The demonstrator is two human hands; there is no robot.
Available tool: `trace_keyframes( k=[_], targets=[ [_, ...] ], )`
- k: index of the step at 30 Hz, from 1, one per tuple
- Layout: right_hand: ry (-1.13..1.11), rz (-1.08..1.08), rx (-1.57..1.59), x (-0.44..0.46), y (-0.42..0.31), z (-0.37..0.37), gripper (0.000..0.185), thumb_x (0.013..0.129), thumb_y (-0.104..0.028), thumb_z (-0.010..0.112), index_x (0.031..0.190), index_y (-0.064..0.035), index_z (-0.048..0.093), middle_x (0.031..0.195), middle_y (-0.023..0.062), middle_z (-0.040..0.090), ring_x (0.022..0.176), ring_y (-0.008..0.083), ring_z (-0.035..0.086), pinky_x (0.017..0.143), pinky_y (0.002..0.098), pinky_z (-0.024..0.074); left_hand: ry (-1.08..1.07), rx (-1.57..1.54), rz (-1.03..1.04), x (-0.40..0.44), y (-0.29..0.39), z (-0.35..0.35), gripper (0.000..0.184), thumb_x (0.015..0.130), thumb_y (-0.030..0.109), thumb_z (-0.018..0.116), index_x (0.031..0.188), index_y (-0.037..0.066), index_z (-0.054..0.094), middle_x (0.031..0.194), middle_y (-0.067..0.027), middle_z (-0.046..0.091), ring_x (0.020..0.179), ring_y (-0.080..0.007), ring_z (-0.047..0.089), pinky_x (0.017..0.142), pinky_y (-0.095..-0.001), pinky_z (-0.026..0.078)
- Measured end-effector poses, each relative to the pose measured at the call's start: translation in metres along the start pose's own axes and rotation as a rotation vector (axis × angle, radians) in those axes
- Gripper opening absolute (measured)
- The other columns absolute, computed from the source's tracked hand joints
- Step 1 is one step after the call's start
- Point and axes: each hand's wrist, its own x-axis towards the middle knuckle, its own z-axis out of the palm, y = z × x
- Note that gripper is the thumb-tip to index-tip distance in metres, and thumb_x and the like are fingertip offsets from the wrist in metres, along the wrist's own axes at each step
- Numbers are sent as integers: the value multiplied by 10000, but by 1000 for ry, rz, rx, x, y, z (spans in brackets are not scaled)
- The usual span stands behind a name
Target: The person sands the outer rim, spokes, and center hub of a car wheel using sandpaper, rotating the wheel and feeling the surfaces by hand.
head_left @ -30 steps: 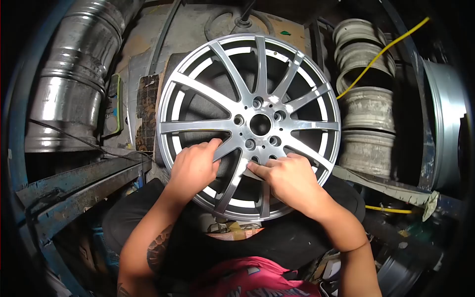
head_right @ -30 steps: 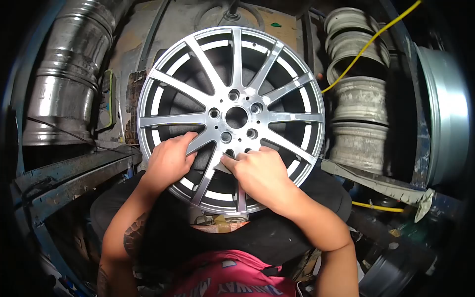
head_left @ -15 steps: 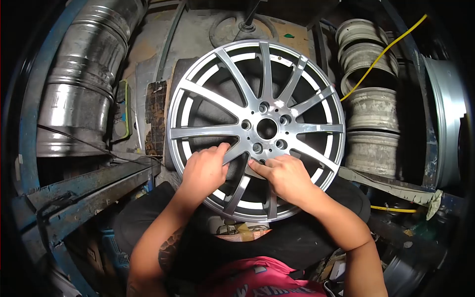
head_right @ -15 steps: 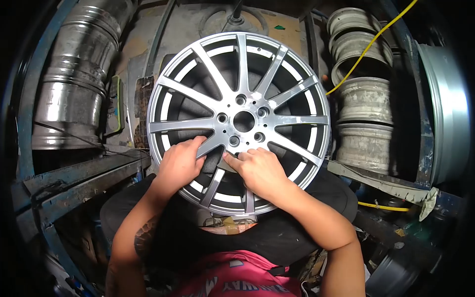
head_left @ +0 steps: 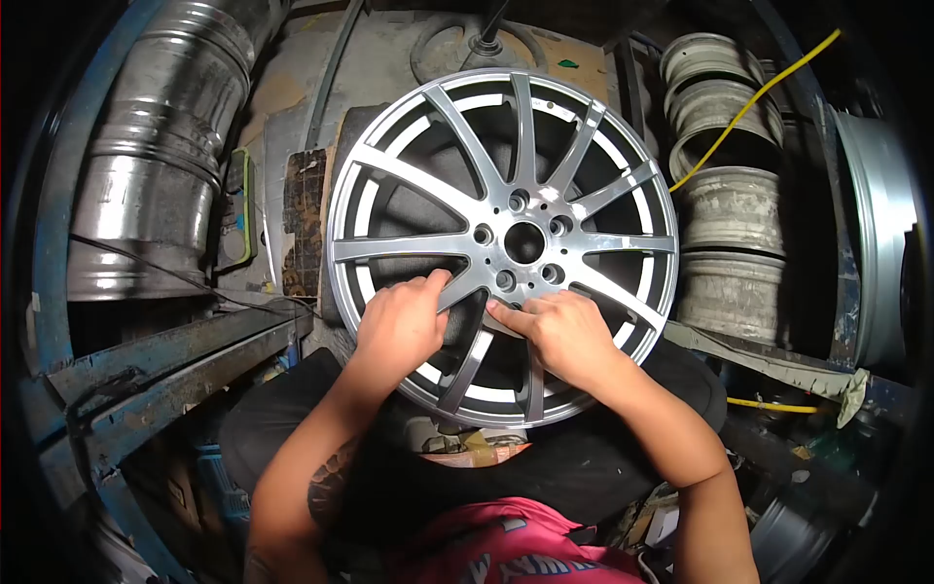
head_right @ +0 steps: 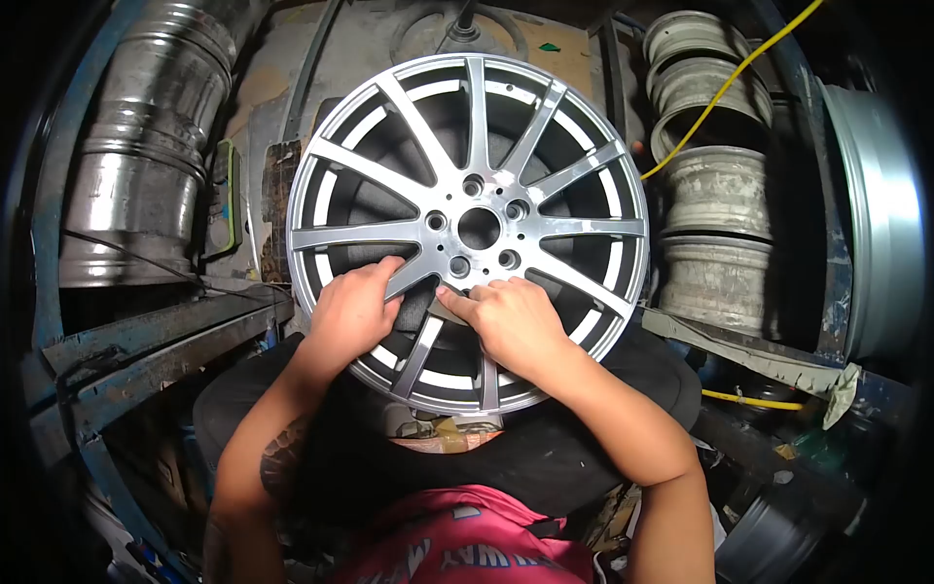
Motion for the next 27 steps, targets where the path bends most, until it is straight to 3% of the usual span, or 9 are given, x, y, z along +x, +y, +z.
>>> trace_keyframes(
  k=[7,9,15,18,21,22,25,27],
  targets=[
    [31,17,61,4,3,2,509,909,-98,627,1392,-198,755,830,86,723,757,303,741,678,455,587,0,-37,-13,-1,4,-5,447,920,131,752,1351,84,644,1120,-211,763,1032,-453,733,904,-545,580],
    [-69,70,67,-2,0,-10,502,922,-83,615,1390,-200,755,839,87,732,750,302,749,687,457,594,4,-11,13,0,2,-8,447,919,128,752,1351,81,645,1139,-213,763,1046,-456,730,905,-542,579],
    [99,71,-14,4,5,-17,586,867,-108,701,1441,-224,721,765,45,697,731,300,717,680,451,572,-7,-15,-20,-1,8,-9,424,929,127,739,1340,76,646,1146,-217,764,1054,-456,729,901,-542,577],
    [204,86,4,3,10,-37,573,868,-116,711,1433,-214,721,777,54,702,731,293,722,676,440,571,81,13,74,-1,2,-3,423,888,116,775,1289,76,645,1050,-188,763,953,-440,748,840,-547,594],
    [-9,5,-25,1,5,-11,549,863,-135,701,1410,-176,724,819,90,753,745,299,754,686,445,588,-25,-18,-34,-1,8,-9,411,934,138,736,1331,85,641,1137,-214,762,1062,-457,725,905,-552,574],
    [47,16,69,0,1,0,538,871,-143,702,1406,-183,737,821,94,754,741,298,756,681,449,586,-14,-19,-9,-1,7,-7,411,935,137,736,1331,86,640,1135,-212,762,1059,-457,725,904,-551,574],
    [-127,21,34,-2,12,-25,586,870,-102,693,1438,-248,722,825,66,718,749,329,745,651,453,585,34,15,27,-2,1,-4,407,938,134,737,1330,92,638,1132,-201,763,1042,-458,727,896,-548,578],
    [-98,20,14,4,6,-24,619,874,-106,694,1469,-275,705,848,61,741,740,326,747,643,455,582,-2,-5,4,-1,1,-4,414,934,139,742,1332,92,638,1131,-206,763,1037,-460,727,895,-550,581]
  ],
)
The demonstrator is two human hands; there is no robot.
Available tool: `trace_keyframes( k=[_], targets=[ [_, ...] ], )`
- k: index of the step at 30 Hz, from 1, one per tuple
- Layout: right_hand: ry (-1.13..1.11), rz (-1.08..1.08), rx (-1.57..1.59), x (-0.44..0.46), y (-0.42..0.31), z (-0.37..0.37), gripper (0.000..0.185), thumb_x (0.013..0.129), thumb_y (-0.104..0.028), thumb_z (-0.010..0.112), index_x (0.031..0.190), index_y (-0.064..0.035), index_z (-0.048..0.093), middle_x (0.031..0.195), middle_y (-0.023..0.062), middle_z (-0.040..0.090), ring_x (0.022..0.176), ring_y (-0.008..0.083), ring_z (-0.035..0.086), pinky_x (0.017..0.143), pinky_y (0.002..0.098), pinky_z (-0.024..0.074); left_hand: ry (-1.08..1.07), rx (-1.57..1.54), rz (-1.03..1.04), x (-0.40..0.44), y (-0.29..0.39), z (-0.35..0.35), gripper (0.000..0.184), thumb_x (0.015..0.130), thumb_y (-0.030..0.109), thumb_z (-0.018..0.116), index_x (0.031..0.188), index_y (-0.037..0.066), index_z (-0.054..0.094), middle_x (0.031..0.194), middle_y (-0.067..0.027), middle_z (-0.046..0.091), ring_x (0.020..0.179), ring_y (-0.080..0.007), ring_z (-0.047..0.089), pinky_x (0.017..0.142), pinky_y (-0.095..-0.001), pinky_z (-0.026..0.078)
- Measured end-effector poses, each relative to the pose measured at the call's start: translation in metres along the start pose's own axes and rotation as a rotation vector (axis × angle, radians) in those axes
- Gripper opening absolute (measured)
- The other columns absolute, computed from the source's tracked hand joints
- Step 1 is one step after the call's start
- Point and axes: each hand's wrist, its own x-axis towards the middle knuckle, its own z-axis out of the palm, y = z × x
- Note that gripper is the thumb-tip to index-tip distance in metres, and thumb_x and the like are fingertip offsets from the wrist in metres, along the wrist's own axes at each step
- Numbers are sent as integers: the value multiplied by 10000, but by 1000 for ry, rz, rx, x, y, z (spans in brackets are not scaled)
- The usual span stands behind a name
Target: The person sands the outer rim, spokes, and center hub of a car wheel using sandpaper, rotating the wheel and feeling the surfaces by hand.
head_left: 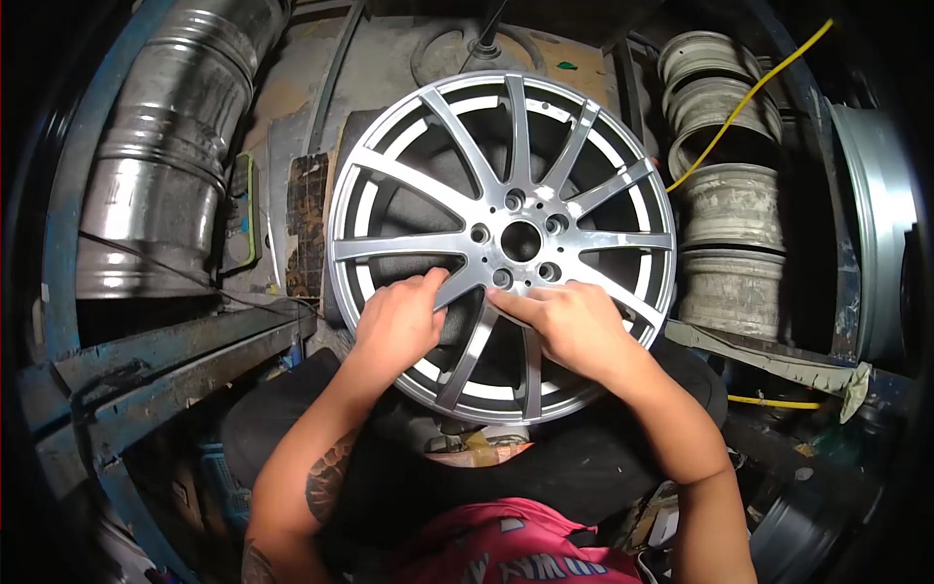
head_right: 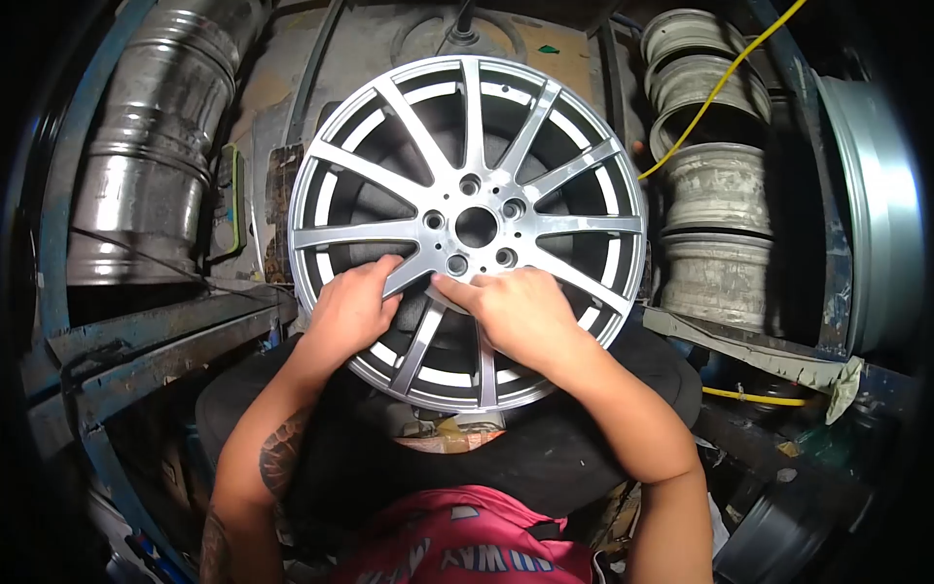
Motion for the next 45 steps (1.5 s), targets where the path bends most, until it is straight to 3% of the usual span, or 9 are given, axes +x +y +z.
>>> trace_keyframes(
  k=[10,12,17,20,24,33,36,37,45],
  targets=[
    [3,20,21,7,-7,6,596,829,-93,726,1390,-289,772,850,87,770,741,325,748,659,468,578,13,-14,-4,-1,0,2,410,928,143,757,1319,97,641,1121,-203,764,1028,-458,729,892,-552,587],
    [-140,51,-88,1,-2,-9,630,805,-86,739,1397,-300,767,836,97,763,750,314,750,644,471,563,44,-7,23,-1,-2,3,416,924,150,764,1317,98,638,1115,-195,765,1017,-454,733,879,-553,590],
    [53,4,-113,4,-6,11,496,865,-117,728,1313,-309,819,766,69,750,677,297,728,596,430,541,97,17,59,-1,-7,11,397,884,166,791,1238,70,637,981,-175,757,923,-410,757,834,-536,591],
    [-136,55,-109,-1,-1,-9,566,836,-124,739,1368,-309,787,741,67,726,664,300,715,580,435,535,90,48,58,-1,-5,8,390,880,172,795,1220,71,633,972,-175,753,928,-406,757,829,-533,594],
    [125,-12,-46,7,-10,2,458,877,-152,740,1298,-311,824,710,69,714,616,309,704,554,446,527,80,30,43,0,-8,12,379,881,172,793,1208,76,628,985,-166,753,944,-399,758,831,-534,593],
    [15,-3,29,11,-6,8,523,787,-85,769,1259,-297,841,751,61,728,700,326,726,634,465,561,29,29,18,0,-5,7,420,916,166,777,1306,94,638,1063,-196,768,992,-429,746,865,-551,589],
    [-48,12,-23,3,0,-15,458,862,-128,737,1277,-293,834,808,113,762,701,338,745,628,459,589,32,49,12,0,-5,7,422,914,163,774,1307,92,638,1053,-191,769,978,-437,745,848,-554,590],
    [76,-25,88,4,-2,-13,468,862,-134,736,1293,-294,826,786,123,757,704,350,746,634,466,590,48,44,34,-1,-8,8,423,914,162,774,1308,93,637,1056,-188,769,980,-442,742,848,-555,588],
    [-5,41,66,5,-8,-18,481,844,-135,744,1290,-296,823,789,140,754,718,354,755,652,479,599,70,44,44,-3,-6,7,407,916,147,768,1295,89,633,1064,-194,765,988,-447,739,852,-557,586]
  ],
)
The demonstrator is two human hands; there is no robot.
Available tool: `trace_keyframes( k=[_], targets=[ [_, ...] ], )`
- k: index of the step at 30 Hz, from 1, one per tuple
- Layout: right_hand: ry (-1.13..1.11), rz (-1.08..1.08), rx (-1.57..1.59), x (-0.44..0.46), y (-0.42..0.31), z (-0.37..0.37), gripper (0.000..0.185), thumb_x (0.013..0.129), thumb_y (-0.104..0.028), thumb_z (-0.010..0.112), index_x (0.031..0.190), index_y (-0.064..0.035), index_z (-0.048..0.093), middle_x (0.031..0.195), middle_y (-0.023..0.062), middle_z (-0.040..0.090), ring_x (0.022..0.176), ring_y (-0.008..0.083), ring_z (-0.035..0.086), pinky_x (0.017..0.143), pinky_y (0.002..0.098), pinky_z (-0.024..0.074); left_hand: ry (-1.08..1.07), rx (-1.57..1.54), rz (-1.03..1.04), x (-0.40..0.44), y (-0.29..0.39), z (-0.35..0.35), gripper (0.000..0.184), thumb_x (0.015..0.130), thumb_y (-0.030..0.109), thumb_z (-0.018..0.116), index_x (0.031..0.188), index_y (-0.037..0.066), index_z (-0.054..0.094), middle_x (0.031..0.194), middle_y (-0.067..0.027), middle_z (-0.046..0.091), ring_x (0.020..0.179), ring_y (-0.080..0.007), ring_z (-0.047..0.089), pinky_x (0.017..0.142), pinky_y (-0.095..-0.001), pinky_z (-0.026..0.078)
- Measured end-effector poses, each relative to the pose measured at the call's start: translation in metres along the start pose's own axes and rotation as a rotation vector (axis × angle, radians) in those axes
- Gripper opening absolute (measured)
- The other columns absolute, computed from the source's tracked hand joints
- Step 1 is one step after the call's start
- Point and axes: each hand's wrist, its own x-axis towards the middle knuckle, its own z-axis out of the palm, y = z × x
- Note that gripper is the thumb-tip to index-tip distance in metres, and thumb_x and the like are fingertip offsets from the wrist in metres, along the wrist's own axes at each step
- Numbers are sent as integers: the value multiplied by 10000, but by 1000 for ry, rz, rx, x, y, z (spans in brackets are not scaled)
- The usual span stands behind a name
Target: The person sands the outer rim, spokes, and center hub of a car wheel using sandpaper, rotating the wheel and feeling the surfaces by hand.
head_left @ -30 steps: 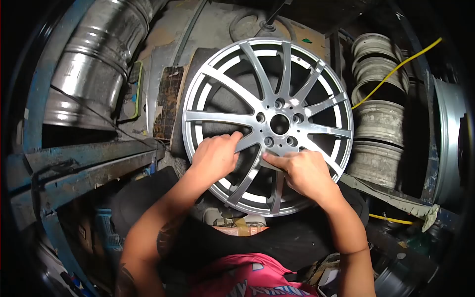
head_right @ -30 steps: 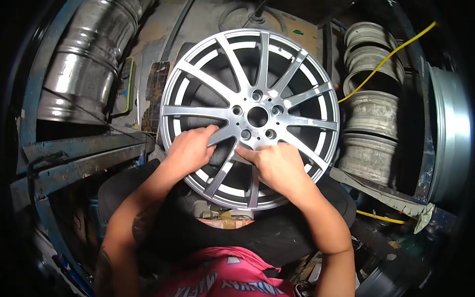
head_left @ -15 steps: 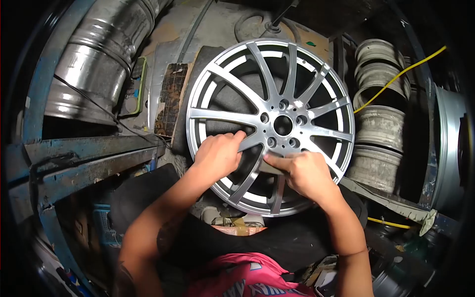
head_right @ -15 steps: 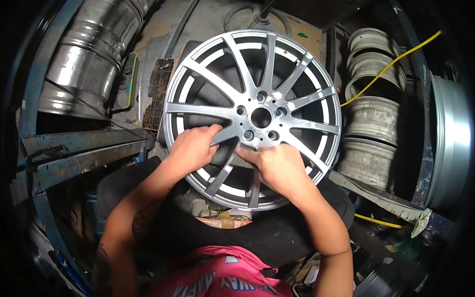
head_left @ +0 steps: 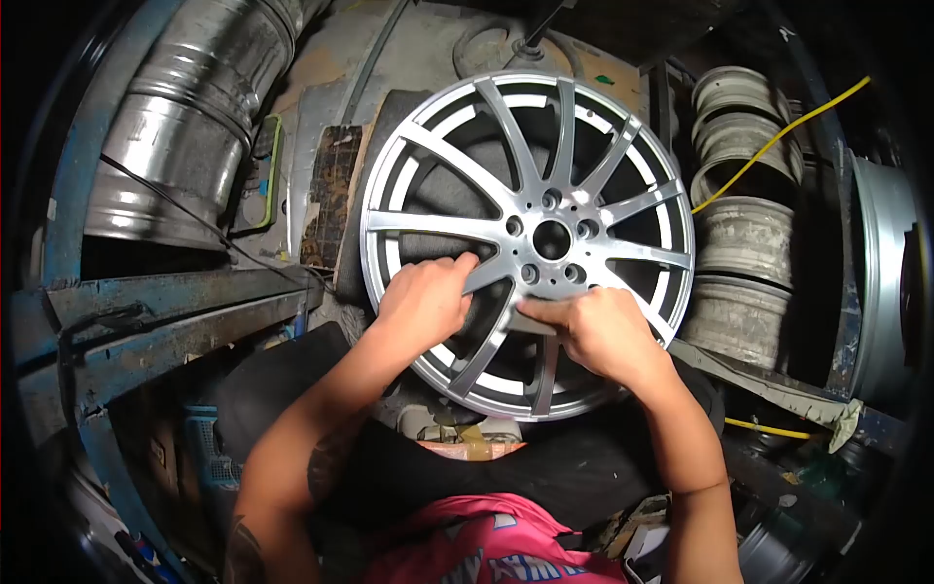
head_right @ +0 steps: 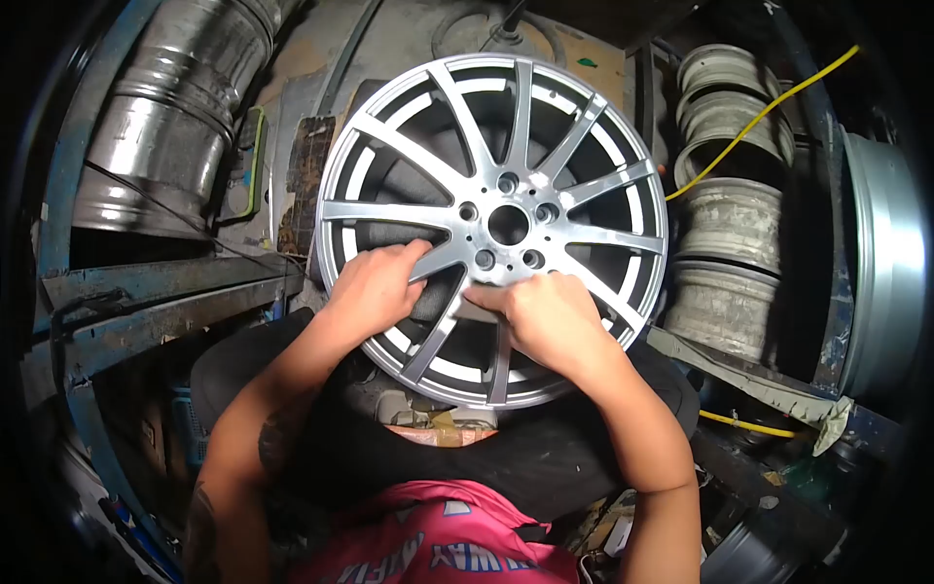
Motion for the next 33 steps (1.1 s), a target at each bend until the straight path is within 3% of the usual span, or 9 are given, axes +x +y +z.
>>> trace_keyframes(
  k=[4,8,12,17,19,22,26,30,33],
  targets=[
    [-158,-41,-127,-4,1,6,622,787,-56,770,1362,-291,788,768,98,742,695,339,733,615,449,558,-17,-48,-4,2,0,1,394,912,155,771,1280,86,645,1047,-211,762,976,-450,741,849,-558,586],
    [110,-52,-48,-10,-6,5,657,750,-44,779,1375,-244,775,754,72,701,668,323,711,593,438,547,-25,-9,-14,1,2,-3,404,900,137,771,1281,79,651,1023,-208,765,956,-436,748,840,-554,590],
    [-55,-105,-132,-11,-11,19,608,805,-121,763,1405,-216,752,777,56,717,658,283,714,572,423,539,27,-16,34,4,-1,5,414,896,146,781,1279,62,650,1003,-200,766,926,-438,751,805,-541,597],
    [91,-178,-153,-6,-12,20,648,786,-148,767,1431,-204,738,697,37,649,615,260,679,584,405,540,28,-9,19,1,-2,4,426,899,163,794,1284,53,648,984,-197,763,914,-431,753,802,-544,595],
    [-11,-133,-202,-12,-14,25,699,782,-161,772,1476,-215,707,691,42,650,629,255,691,581,405,538,31,-8,36,2,-3,7,424,899,165,796,1282,58,648,975,-196,763,903,-427,756,799,-537,599],
    [61,-147,-165,-19,-14,14,745,800,-166,764,1535,-224,657,681,57,651,619,267,693,578,410,539,22,27,27,1,-3,4,425,895,168,798,1278,58,650,966,-199,759,890,-427,756,791,-531,602],
    [-171,-85,-294,-19,-23,14,746,828,-136,730,1562,-234,635,658,61,643,576,276,676,556,404,517,24,10,30,2,-3,7,426,891,162,797,1278,66,648,958,-193,756,885,-424,756,790,-534,600],
    [7,-140,-208,-21,-29,-3,716,858,-168,714,1566,-242,633,682,72,679,583,275,687,545,418,513,57,28,38,-1,-3,5,327,896,179,772,1173,47,657,943,-168,759,898,-380,774,791,-512,600],
    [-111,-130,-280,-17,-30,22,669,871,-179,705,1537,-236,662,660,49,645,568,263,669,570,409,527,29,6,34,1,-1,5,365,897,173,781,1217,55,650,973,-178,762,916,-398,765,808,-522,598]
  ],
)
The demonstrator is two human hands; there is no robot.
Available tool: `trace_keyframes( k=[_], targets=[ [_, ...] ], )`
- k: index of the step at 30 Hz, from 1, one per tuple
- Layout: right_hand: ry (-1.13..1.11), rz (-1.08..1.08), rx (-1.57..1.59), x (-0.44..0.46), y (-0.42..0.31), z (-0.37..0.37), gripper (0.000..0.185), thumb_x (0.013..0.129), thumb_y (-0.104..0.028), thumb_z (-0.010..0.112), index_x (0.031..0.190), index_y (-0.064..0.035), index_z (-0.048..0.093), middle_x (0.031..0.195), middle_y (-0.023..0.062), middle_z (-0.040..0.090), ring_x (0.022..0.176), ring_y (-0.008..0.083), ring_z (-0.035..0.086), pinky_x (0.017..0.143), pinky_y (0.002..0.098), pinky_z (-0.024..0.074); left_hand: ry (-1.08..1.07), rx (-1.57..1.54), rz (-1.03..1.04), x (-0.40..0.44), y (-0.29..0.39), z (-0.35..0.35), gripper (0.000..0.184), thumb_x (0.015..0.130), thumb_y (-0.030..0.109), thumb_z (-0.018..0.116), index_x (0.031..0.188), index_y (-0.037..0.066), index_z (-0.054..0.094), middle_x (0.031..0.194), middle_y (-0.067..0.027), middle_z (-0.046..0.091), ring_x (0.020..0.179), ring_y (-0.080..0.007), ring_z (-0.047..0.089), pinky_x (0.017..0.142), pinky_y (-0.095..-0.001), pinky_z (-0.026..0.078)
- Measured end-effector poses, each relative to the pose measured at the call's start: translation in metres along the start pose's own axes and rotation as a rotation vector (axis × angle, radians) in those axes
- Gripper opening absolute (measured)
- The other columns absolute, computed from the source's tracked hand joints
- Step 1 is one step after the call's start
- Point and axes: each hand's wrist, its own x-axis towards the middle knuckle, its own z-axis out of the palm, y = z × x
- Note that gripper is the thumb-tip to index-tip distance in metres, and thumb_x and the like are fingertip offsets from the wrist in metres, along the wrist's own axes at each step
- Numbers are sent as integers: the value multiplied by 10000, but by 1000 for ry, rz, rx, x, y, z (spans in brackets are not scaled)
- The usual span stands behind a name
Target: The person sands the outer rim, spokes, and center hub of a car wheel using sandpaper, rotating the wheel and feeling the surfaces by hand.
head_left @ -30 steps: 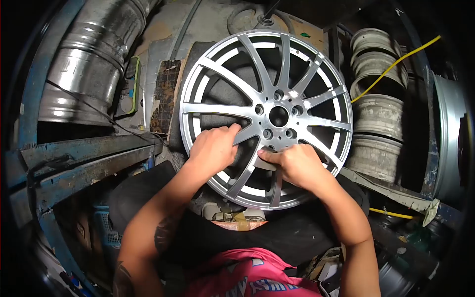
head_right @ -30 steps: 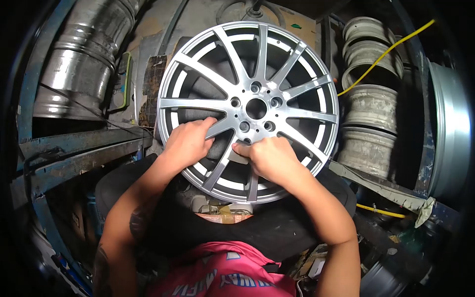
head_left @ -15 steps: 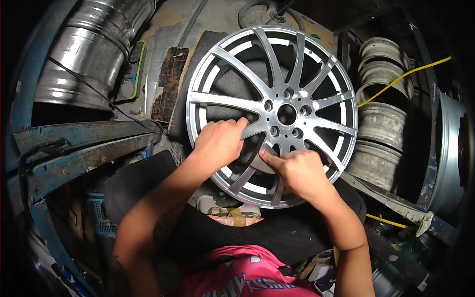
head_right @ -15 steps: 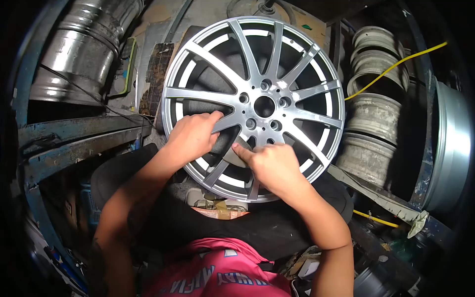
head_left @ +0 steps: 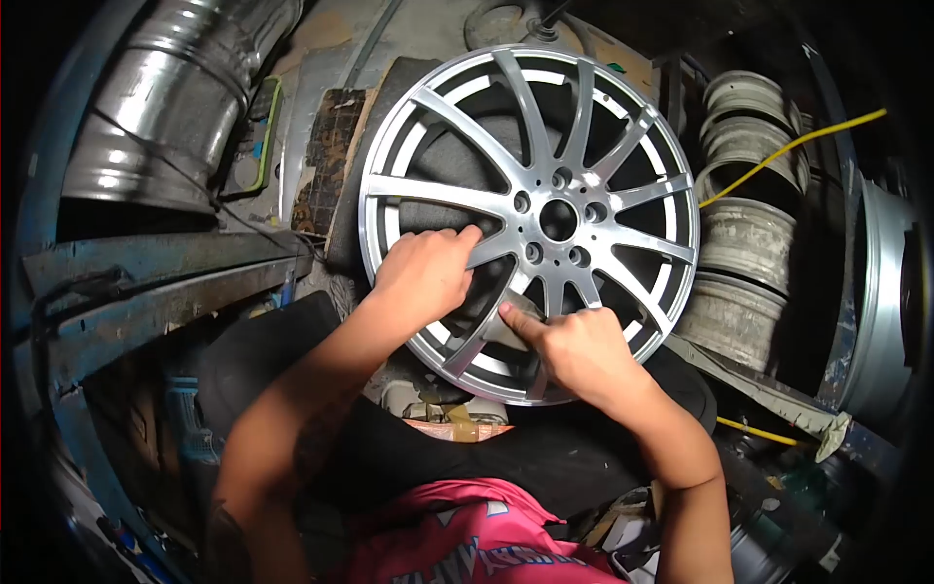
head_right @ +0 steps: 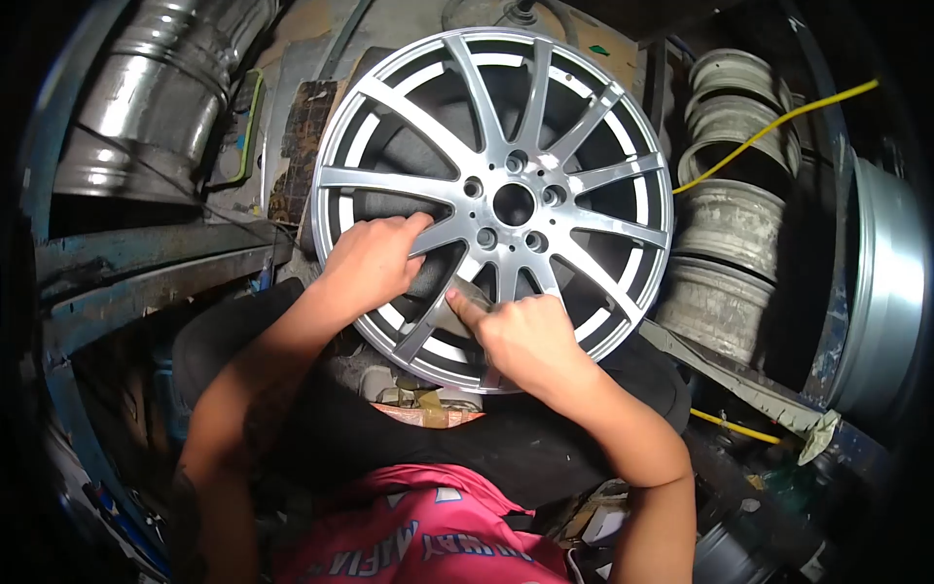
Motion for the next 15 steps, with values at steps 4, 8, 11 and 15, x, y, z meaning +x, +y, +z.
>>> trace_keyframes(
  k=[4,8,11,15],
  targets=[
    [127,-39,58,-8,-3,-23,657,853,-183,715,1508,-222,683,690,58,674,585,257,679,571,398,527,-43,-15,-38,1,1,-5,435,906,151,783,1310,67,645,1043,-204,765,962,-443,744,841,-546,591],
    [-58,5,71,-4,-5,-2,715,800,-319,800,1498,-215,688,703,61,687,614,245,702,584,387,520,-73,-26,-46,3,2,-8,415,921,152,772,1308,74,645,1080,-214,764,1001,-449,738,865,-558,585],
    [101,-38,-23,-12,-4,-17,767,784,-398,822,1514,-216,676,701,65,692,613,245,713,554,384,513,-66,-41,-63,1,1,-8,409,925,148,768,1308,84,642,1104,-210,766,1017,-452,735,879,-557,585],
    [-62,-18,53,-5,-3,-8,722,825,-330,795,1530,-234,668,681,70,681,586,266,706,540,398,520,-86,-62,-62,2,3,-6,407,932,144,760,1315,91,633,1120,-206,766,1032,-452,732,891,-555,583]
  ],
)
